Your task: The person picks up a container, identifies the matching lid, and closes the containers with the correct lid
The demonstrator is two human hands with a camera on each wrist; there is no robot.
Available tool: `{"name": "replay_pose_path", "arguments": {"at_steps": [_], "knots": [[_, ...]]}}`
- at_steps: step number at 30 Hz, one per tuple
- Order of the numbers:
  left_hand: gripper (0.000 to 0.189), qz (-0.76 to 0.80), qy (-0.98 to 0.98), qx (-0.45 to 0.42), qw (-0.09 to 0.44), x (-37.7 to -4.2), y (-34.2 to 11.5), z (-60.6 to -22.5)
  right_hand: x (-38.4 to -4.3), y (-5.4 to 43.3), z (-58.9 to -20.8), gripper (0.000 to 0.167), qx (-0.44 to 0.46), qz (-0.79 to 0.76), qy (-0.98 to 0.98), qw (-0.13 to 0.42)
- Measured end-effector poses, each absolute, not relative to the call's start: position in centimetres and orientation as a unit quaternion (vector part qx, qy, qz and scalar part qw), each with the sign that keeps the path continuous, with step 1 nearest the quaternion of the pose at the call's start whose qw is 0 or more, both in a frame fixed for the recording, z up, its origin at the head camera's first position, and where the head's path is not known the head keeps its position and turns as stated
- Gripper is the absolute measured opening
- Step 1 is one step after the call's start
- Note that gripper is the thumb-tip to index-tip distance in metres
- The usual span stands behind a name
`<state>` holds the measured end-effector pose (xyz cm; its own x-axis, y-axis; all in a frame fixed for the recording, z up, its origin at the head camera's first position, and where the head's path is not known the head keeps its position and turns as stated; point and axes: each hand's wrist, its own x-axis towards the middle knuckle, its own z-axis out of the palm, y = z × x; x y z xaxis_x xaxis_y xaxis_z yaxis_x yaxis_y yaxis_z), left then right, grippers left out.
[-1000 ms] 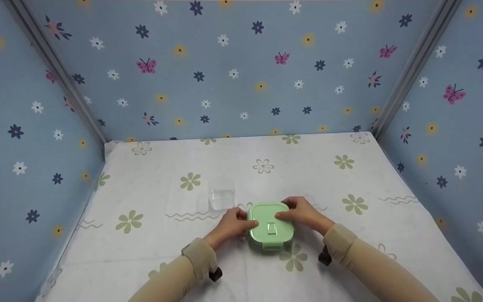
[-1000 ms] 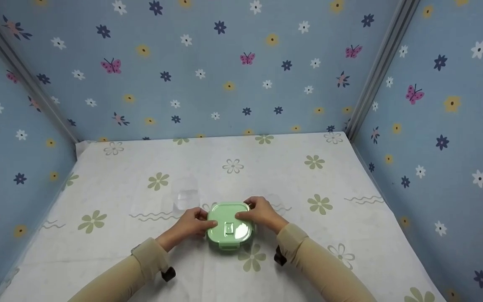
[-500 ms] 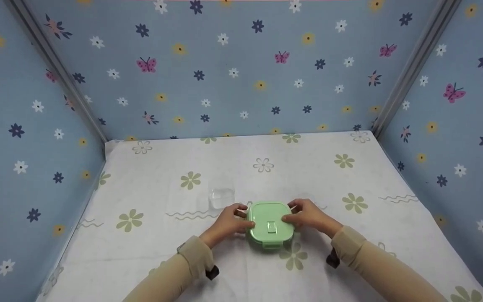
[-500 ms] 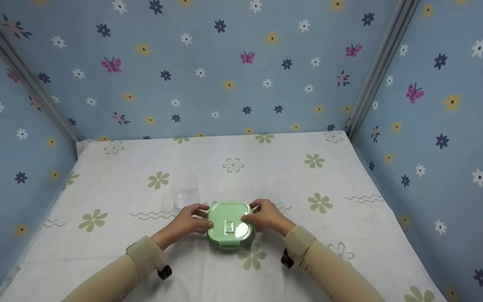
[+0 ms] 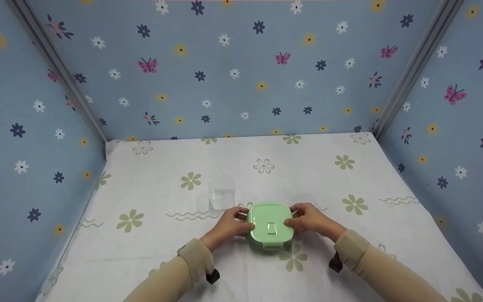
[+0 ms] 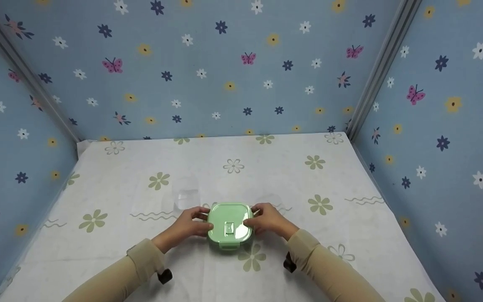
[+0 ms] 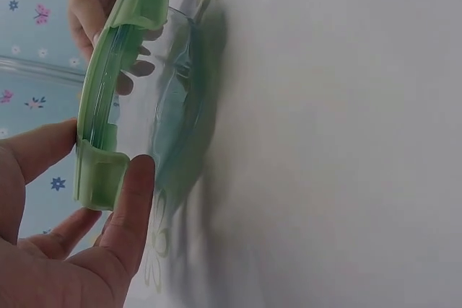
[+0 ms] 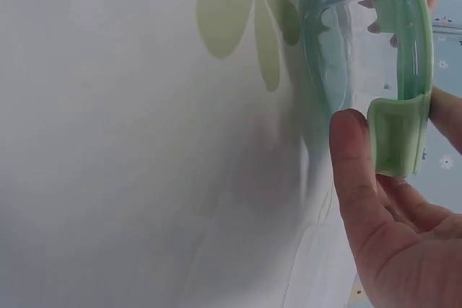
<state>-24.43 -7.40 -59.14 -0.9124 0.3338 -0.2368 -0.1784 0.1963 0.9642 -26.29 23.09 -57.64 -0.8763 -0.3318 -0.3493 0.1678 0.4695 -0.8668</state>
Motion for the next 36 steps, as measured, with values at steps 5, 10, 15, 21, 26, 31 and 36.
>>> {"name": "replay_pose_path", "arguments": {"at_steps": [5, 10, 15, 21, 26, 31, 36], "knots": [[0.062, 0.65, 0.733, 0.044, 0.195, -24.2, -6.9, -59.1, -26.2, 23.1, -57.4, 0.049, -0.043, -0.524, 0.814, 0.246], [0.061, 0.65, 0.734, 0.045, 0.192, -24.2, -6.8, -58.8, -26.3, 23.3, -57.5, 0.05, -0.055, -0.528, 0.812, 0.245], [0.06, 0.646, 0.736, 0.038, 0.198, -24.2, -6.8, -58.9, -26.3, 23.4, -57.7, 0.048, -0.069, -0.523, 0.814, 0.244], [0.058, 0.649, 0.733, 0.026, 0.203, -24.5, -6.6, -58.9, -26.4, 23.3, -57.7, 0.048, -0.079, -0.525, 0.813, 0.241], [0.059, 0.643, 0.738, 0.021, 0.204, -25.1, -6.5, -58.0, -26.9, 23.4, -57.4, 0.048, -0.073, -0.538, 0.807, 0.233], [0.059, 0.653, 0.733, 0.027, 0.187, -26.2, -6.2, -56.9, -27.8, 23.3, -56.3, 0.048, -0.059, -0.548, 0.805, 0.218], [0.06, 0.646, 0.742, 0.026, 0.175, -27.3, -5.9, -55.8, -28.9, 23.3, -55.3, 0.05, -0.042, -0.548, 0.809, 0.21]]}}
